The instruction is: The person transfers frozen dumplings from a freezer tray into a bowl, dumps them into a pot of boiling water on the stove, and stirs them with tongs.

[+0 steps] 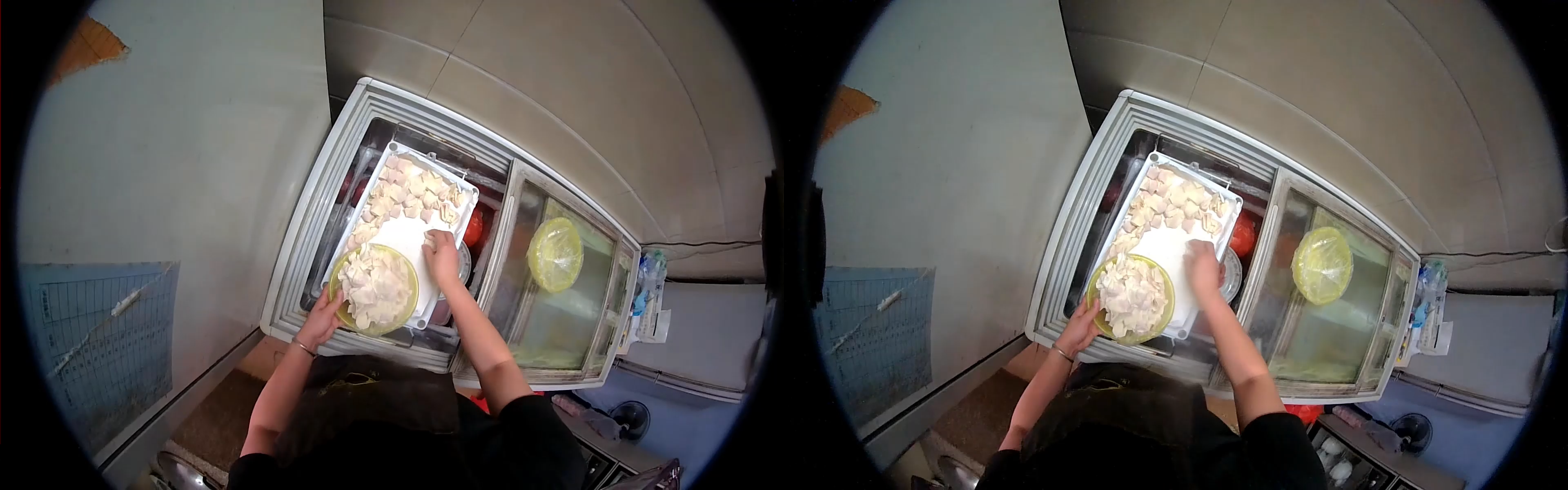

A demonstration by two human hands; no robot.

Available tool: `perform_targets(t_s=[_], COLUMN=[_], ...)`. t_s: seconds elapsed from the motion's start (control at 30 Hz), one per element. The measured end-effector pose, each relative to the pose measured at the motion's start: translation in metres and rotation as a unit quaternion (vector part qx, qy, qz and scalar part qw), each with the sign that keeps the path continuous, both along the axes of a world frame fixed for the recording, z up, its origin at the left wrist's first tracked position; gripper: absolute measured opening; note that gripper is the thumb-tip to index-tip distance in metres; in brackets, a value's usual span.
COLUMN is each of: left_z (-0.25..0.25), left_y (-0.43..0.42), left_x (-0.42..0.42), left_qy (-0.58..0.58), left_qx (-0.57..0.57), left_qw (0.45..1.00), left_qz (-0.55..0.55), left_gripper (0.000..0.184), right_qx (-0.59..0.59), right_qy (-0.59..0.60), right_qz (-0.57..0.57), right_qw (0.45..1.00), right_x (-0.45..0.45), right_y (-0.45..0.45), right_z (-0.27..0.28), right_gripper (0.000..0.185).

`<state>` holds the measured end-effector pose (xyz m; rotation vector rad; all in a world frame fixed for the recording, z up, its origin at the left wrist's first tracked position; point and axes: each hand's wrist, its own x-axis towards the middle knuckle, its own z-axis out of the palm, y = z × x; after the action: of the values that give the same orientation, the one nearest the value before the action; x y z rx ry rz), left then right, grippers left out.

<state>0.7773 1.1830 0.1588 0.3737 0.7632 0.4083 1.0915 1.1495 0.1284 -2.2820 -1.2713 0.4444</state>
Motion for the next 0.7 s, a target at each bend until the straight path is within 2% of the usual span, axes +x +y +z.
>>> perform_targets(t_s=[0.07, 0.1, 0.13, 0.17, 0.2, 0.27, 0.33, 0.37, 0.4, 0.5, 0.53, 0.57, 0.7], left_z=[-0.001, 0.0, 0.0, 0.003, 0.005, 0.008, 0.008, 0.01, 0.011, 0.024, 0.028, 0.033, 0.052], left_y=[0.001, 0.0, 0.0, 0.0, 0.0, -0.002, -0.002, -0.002, -0.003, -0.009, -0.012, -0.019, -0.053], left_x=[-0.001, -0.002, -0.003, -0.001, 0.0, 0.002, 0.006, 0.007, 0.006, 0.001, -0.002, -0.006, -0.024], left_qy=[0.01, 0.019, 0.021, 0.015, 0.009, 0.011, 0.006, -0.012, -0.028, -0.053, -0.054, -0.062, -0.09], left_qx=[0.006, 0.013, 0.01, 0.007, 0.004, 0.007, 0.016, -0.005, -0.027, -0.02, -0.013, -0.005, 0.034], left_qw=[1.0, 1.0, 1.0, 1.0, 1.0, 1.0, 1.0, 1.0, 0.999, 0.998, 0.998, 0.997, 0.988], left_qz=[-0.006, -0.01, -0.008, 0.001, 0.009, 0.007, 0.001, 0.01, 0.02, 0.032, 0.041, 0.051, 0.121], left_gripper=[0.045, 0.044, 0.044, 0.044, 0.045, 0.045, 0.046, 0.047, 0.048, 0.047, 0.047, 0.047, 0.049], right_qx=[0.062, 0.059, 0.1, 0.138, 0.17, 0.134, 0.105, 0.118, 0.124, 0.161, 0.179, 0.185, 0.147], right_qy=[0.016, 0.018, 0.173, 0.324, 0.361, 0.336, 0.304, 0.145, -0.018, -0.019, 0.041, 0.042, 0.042], right_qz=[-0.057, -0.056, -0.097, -0.136, -0.116, -0.1, -0.085, 0.027, 0.138, 0.111, 0.107, 0.118, 0.245], right_qw=[0.996, 0.997, 0.975, 0.926, 0.91, 0.927, 0.943, 0.982, 0.982, 0.98, 0.977, 0.975, 0.958], right_x=[0.004, -0.001, -0.006, -0.011, -0.018, -0.052, -0.075, -0.083, -0.089, -0.099, -0.099, -0.1, -0.112], right_y=[-0.003, -0.005, -0.007, -0.006, -0.013, -0.028, -0.039, -0.043, -0.048, -0.057, -0.06, -0.058, -0.053], right_z=[-0.003, 0.013, 0.032, 0.05, 0.059, 0.101, 0.12, 0.124, 0.127, 0.142, 0.14, 0.148, 0.173], right_gripper=[0.041, 0.041, 0.038, 0.034, 0.032, 0.034, 0.037, 0.04, 0.043, 0.048, 0.051, 0.051, 0.054])
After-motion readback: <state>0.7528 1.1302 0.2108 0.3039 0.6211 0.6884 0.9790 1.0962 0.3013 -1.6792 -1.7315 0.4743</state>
